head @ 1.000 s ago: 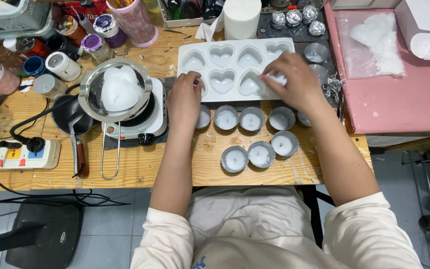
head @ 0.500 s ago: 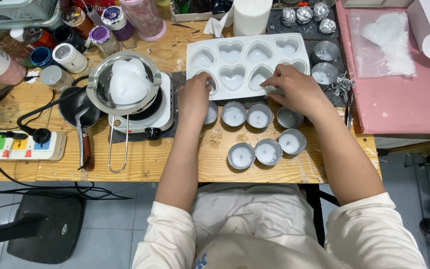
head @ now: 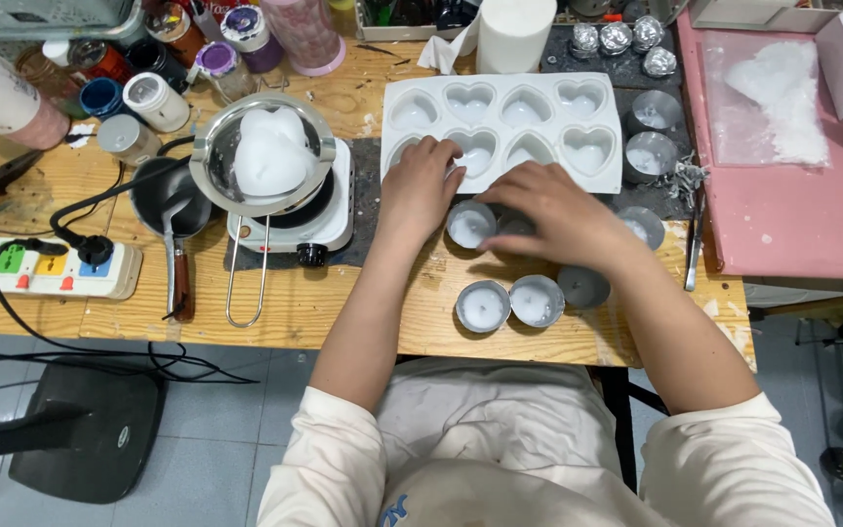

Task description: Cleaning and preparing metal candle tins and a silicone mold for candle production.

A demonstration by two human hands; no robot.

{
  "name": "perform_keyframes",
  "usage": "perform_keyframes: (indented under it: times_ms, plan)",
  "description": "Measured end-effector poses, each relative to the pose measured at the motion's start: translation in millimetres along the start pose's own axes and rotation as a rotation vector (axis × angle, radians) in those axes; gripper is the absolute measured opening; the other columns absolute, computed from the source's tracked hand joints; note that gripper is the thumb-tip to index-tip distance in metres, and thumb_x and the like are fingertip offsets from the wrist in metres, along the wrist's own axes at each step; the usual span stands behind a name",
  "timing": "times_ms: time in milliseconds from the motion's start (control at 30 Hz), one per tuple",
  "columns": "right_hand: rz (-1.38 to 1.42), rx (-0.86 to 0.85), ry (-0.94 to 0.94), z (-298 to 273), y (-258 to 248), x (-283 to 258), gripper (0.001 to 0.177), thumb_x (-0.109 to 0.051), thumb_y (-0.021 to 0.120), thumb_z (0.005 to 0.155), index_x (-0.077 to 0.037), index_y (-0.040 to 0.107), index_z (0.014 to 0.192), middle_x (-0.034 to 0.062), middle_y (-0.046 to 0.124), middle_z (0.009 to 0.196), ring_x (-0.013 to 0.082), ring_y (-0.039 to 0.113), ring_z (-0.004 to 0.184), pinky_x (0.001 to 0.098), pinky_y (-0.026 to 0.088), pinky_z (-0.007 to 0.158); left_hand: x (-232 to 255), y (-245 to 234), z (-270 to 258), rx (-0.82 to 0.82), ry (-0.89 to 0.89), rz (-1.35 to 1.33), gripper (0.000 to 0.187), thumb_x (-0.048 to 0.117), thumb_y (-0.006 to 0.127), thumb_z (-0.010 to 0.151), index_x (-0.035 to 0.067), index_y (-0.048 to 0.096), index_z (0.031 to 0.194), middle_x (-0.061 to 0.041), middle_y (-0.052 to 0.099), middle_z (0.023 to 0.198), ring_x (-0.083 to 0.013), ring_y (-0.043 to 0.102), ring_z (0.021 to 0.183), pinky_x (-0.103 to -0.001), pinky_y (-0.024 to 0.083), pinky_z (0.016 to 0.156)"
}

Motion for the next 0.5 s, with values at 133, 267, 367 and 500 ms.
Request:
perform_keyframes:
  times_ms: [133,267,367,500]
  plan:
    - [0.009,-0.054,-0.062,-2,23,-12,0.066,-0.041,0.082,0.078,-0.01,0.062,0.132,0.0127,0.063,0.129,0.0324,0.057,0.12,0.0477,0.041,0.101,1,3,0,0.013,0.068,0.011,0.024,0.024,0.073,0.091,0.012,0.067,0.111,-0.007,0.065,0.107,-0.0303,0.062,0.106,-0.045,0.053,0.084]
    - [0.044,-0.033,-0.086,1,29,-17,0.068,-0.039,0.082,0.079,-0.01,0.059,0.136,0.0154,0.059,0.138,0.0332,0.055,0.125,0.0482,0.04,0.102,-3,14,-1,0.065,0.09,0.074,0.02,0.022,0.072,0.093,0.013,0.067,0.11,-0.006,0.064,0.106,-0.0298,0.06,0.107,-0.046,0.05,0.086]
    - [0.051,-0.041,-0.061,3,33,-16,0.066,-0.037,0.082,0.079,-0.01,0.059,0.134,0.0159,0.059,0.137,0.0338,0.055,0.125,0.0482,0.04,0.103,1,12,-2,0.12,0.125,0.058,0.019,0.021,0.069,0.093,0.014,0.067,0.11,-0.005,0.064,0.107,-0.0293,0.058,0.108,-0.045,0.048,0.089]
    - [0.027,-0.053,-0.054,4,34,-12,0.062,-0.033,0.083,0.078,-0.009,0.061,0.131,0.0136,0.062,0.128,0.0335,0.057,0.122,0.0479,0.041,0.105,0,13,1,0.074,0.092,-0.005,0.018,0.02,0.066,0.096,0.015,0.068,0.112,-0.004,0.065,0.109,-0.0284,0.058,0.108,-0.046,0.046,0.09]
Point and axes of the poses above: each hand's wrist, its own z-axis towards the middle knuckle, its own y-axis out of the palm, x = y × z, the point moved 6 cm from there along z, towards the middle knuckle
